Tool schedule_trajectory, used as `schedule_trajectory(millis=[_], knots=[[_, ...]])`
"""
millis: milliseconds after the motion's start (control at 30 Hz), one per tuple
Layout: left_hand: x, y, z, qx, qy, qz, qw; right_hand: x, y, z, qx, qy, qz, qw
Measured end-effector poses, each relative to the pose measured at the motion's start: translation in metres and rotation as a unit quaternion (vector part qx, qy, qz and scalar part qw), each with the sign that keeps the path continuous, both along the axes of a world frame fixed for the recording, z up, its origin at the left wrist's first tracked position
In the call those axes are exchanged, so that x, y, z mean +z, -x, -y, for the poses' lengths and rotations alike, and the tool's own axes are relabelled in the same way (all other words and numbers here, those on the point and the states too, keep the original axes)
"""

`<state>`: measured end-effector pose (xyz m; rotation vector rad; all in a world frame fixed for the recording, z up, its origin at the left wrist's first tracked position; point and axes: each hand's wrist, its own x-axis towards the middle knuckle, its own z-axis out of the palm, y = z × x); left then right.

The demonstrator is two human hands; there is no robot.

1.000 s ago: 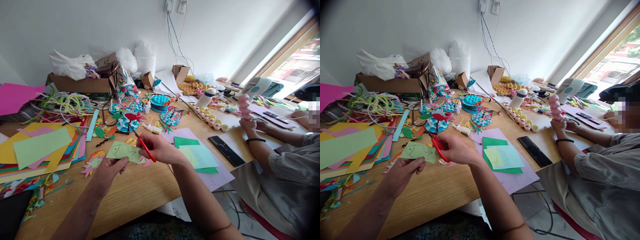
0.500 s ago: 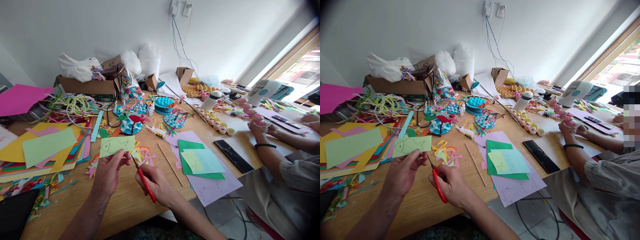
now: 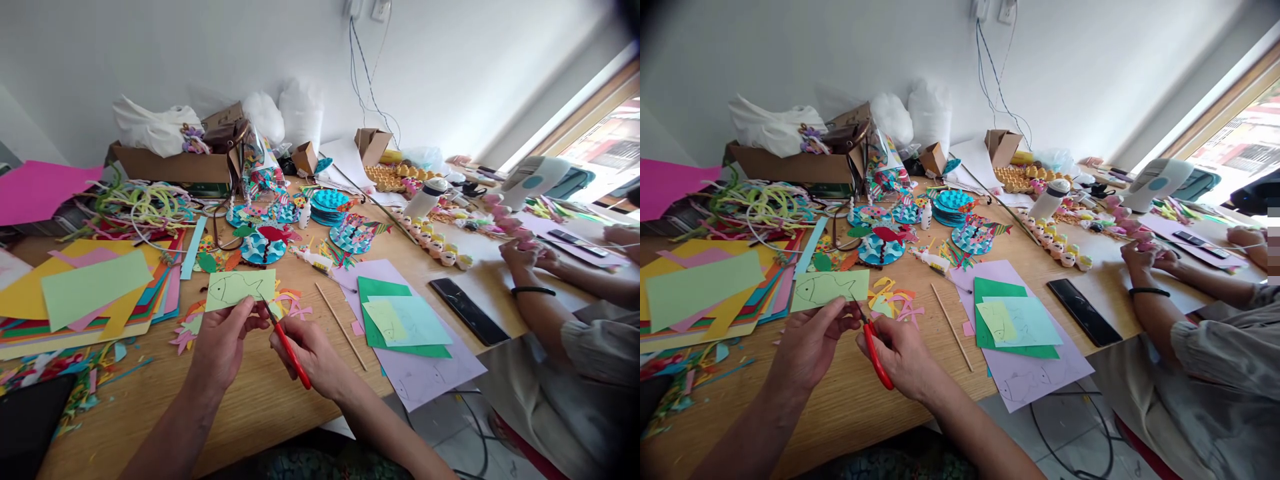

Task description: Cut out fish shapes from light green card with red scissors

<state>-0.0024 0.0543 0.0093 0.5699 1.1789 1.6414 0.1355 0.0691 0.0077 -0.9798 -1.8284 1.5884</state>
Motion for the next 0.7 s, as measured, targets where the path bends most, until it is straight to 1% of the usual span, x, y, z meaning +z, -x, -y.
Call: schedule_trajectory(millis=[167, 400, 700], knots=[[-0.001, -0.0006, 0.0005, -0.002, -0.003, -0.002, 1.0, -0.0008, -0.0008, -0.0004, 0.004, 0.001, 0.001, 1.0], [-0.0013, -0.0007, 0.0015, -0.008, 0.0, 0.013, 1.0, -0.005, -0.0009, -0.0011, -0.008, -0.003, 0.006, 1.0], [-0.0029, -0.001, -0.0005, -0.011, 0.003, 0.023, 1.0, -0.0069, -0.0028, -0.002, 0.006, -0.007, -0.002, 1.0]])
